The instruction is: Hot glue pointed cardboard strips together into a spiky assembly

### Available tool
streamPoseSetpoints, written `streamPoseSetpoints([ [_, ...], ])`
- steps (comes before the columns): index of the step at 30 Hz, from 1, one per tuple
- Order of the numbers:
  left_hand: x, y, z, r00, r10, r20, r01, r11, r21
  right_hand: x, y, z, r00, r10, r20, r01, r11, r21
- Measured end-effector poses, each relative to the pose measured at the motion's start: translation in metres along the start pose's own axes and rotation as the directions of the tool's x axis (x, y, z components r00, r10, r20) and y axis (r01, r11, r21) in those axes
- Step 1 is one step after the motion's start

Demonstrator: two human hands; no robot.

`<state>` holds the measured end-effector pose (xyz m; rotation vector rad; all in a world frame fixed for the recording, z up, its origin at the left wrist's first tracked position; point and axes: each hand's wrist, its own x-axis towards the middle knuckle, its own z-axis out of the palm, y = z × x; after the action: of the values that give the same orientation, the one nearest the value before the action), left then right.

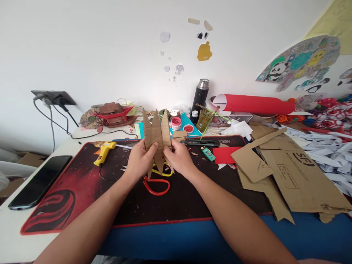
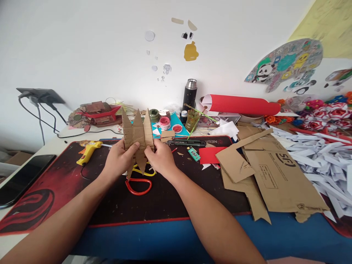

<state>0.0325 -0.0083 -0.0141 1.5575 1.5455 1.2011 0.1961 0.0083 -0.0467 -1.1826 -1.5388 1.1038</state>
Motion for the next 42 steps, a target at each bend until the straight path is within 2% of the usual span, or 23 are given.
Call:
streamPoseSetpoints([
  [2, -0.001, 0.001, 0.001, 1.000, 0.015, -0.012, -0.015, 0.999, 0.036, 0.000, 0.001, 0.001, 1.000, 0.005, 0.001, -0.005, 1.000, 0.022],
  [8, 0.004, 0.000, -0.006, 0.998, -0.040, 0.044, 0.041, 0.999, -0.016, 0.002, -0.002, -0.002, 0.996, 0.017, 0.091, -0.038, 0.970, 0.239],
  [20, 0.005, -0.001, -0.006, 0.996, -0.043, 0.075, 0.050, 0.995, -0.089, 0.002, -0.002, -0.003, 0.995, 0.016, 0.096, -0.040, 0.967, 0.252],
  [27, -0.002, 0.008, -0.002, 1.000, 0.019, 0.006, -0.019, 1.000, 0.008, 0.002, 0.001, -0.001, 1.000, 0.029, 0.012, -0.030, 0.995, 0.090],
  [33, 0.003, 0.002, -0.005, 1.000, -0.027, 0.003, 0.027, 0.999, -0.033, 0.003, -0.002, -0.001, 0.994, 0.034, 0.104, -0.060, 0.963, 0.262],
  [42, 0.007, -0.010, -0.007, 0.997, -0.083, 0.009, 0.083, 0.982, -0.170, 0.003, -0.006, -0.002, 0.982, 0.104, 0.158, -0.149, 0.942, 0.301],
])
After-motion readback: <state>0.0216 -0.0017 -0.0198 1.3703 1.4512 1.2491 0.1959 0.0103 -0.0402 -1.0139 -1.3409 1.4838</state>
